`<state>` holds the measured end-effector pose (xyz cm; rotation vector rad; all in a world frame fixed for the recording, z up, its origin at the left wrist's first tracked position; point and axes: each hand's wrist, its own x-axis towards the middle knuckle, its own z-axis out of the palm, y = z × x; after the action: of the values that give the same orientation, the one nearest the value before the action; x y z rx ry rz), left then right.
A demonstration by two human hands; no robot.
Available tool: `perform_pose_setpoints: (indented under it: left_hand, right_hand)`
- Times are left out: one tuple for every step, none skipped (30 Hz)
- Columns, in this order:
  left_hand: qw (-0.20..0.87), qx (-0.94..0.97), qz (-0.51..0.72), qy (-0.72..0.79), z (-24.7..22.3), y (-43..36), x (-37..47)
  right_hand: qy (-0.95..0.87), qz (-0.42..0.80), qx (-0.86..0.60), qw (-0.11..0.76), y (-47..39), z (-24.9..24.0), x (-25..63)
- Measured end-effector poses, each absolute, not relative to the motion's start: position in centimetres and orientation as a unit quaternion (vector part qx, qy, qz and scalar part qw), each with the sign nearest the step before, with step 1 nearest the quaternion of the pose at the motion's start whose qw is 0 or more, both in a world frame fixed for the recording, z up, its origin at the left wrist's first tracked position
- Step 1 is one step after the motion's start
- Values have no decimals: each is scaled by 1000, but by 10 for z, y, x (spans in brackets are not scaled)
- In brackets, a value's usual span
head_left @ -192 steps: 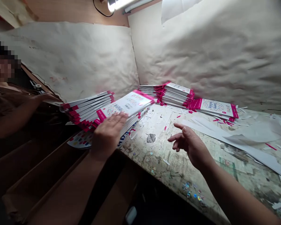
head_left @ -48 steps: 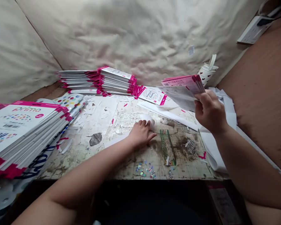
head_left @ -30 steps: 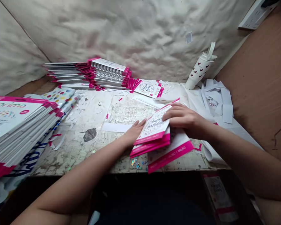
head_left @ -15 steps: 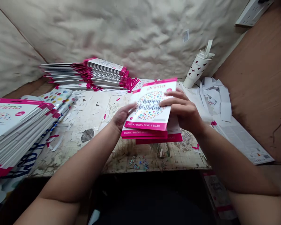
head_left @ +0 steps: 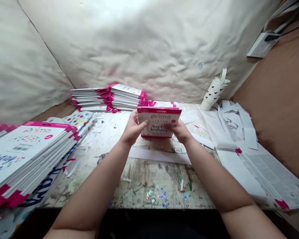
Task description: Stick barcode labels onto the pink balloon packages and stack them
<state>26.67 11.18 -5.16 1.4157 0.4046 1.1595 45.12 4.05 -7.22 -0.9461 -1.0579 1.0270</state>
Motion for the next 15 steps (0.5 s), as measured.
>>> perform_pose_setpoints:
  left_hand:
    - [595,607,498,172,-54,109,267]
    - [596,608,496,169,-56,107,267]
    - [597,610,495,165,-57,104,267]
    - [596,609,498,164,-59,102,268]
    - [591,607,504,167,-59,100,268]
    - [587,606,509,171,-60,99,267]
    - [586,605,509,174,-61,99,267]
    - [588,606,506,175,-62,99,266]
    - [591,609,500,175,-63,99,266]
    - [593,613,493,173,-65,100,265]
    - [591,617,490,174,-68,100,265]
    - [587,620,489,180,-71,101,264]
    - [581,623,487,192,-75,102,263]
    - [577,627,482,206,-78,104,263]
    - [577,629,473,217,-82,106,263]
  right_hand:
    - [-469,445,-405,647,39,-72,449]
    - [-475,437,-394,655,38,-70,446]
    - [-481,428,-384,661,36,-68,443]
    - [-486,424,-376,665,34,-65,441]
    - [-489,422,-372,667,32,-63,439]
    - [-490,425,-371,664,32,-61,437]
    - [-490,428,-374,661,31,-61,436]
    - [-488,432,-381,656,32,-62,436]
    - [-486,433,-388,653,33,-64,435]
    - [-485,433,-394,650,34,-68,436]
    - [-483,431,-400,648,35,-72,437]
    - [-481,431,-406,647,37,-77,438]
    - [-478,433,-409,645,38,-82,439]
    - [-474,441,-411,642,39,-87,441]
    - [-468,451,-411,640,40,-91,442]
